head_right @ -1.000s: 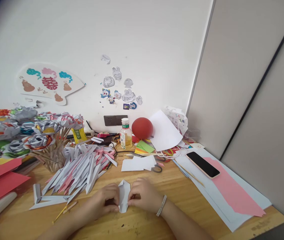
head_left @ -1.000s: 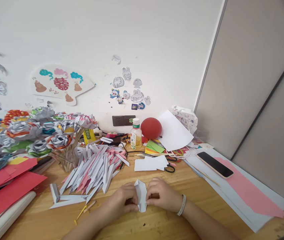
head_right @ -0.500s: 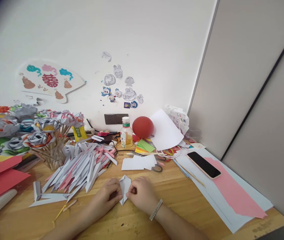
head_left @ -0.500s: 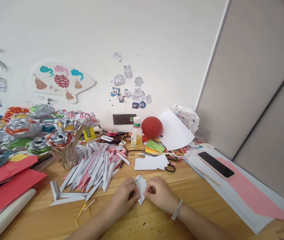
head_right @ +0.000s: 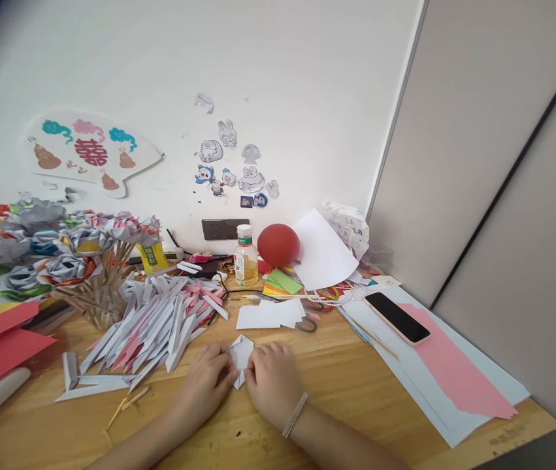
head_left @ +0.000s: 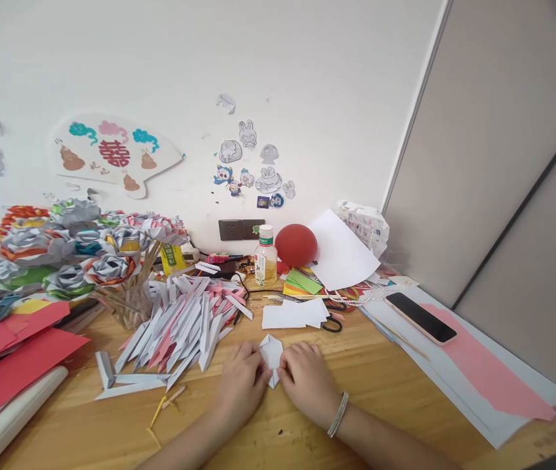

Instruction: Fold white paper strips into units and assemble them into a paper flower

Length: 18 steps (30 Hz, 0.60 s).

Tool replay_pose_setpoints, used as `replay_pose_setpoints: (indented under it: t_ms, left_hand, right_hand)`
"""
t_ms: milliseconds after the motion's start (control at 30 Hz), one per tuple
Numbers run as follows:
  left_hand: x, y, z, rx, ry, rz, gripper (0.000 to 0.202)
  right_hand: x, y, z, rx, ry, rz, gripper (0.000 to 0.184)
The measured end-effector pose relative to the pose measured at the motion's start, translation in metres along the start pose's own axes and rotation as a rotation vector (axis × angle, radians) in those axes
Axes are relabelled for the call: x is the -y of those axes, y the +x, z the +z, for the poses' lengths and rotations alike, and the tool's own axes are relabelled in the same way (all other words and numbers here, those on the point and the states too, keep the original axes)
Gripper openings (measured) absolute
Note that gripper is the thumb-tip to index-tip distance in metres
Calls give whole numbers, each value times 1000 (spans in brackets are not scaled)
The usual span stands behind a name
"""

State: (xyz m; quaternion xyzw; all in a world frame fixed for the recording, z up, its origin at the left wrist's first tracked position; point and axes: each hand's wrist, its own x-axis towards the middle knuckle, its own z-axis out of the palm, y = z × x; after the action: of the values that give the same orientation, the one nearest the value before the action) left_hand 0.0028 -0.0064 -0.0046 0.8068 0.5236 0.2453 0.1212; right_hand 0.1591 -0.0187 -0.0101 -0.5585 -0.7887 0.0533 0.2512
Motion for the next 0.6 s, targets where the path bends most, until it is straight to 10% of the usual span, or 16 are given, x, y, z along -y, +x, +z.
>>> replay_pose_setpoints:
  t_ms: [600]
  left_hand:
    - [1, -3, 7, -47, 206, -30, 18]
  right_hand:
    - [2, 3, 4, 17, 16, -4, 11]
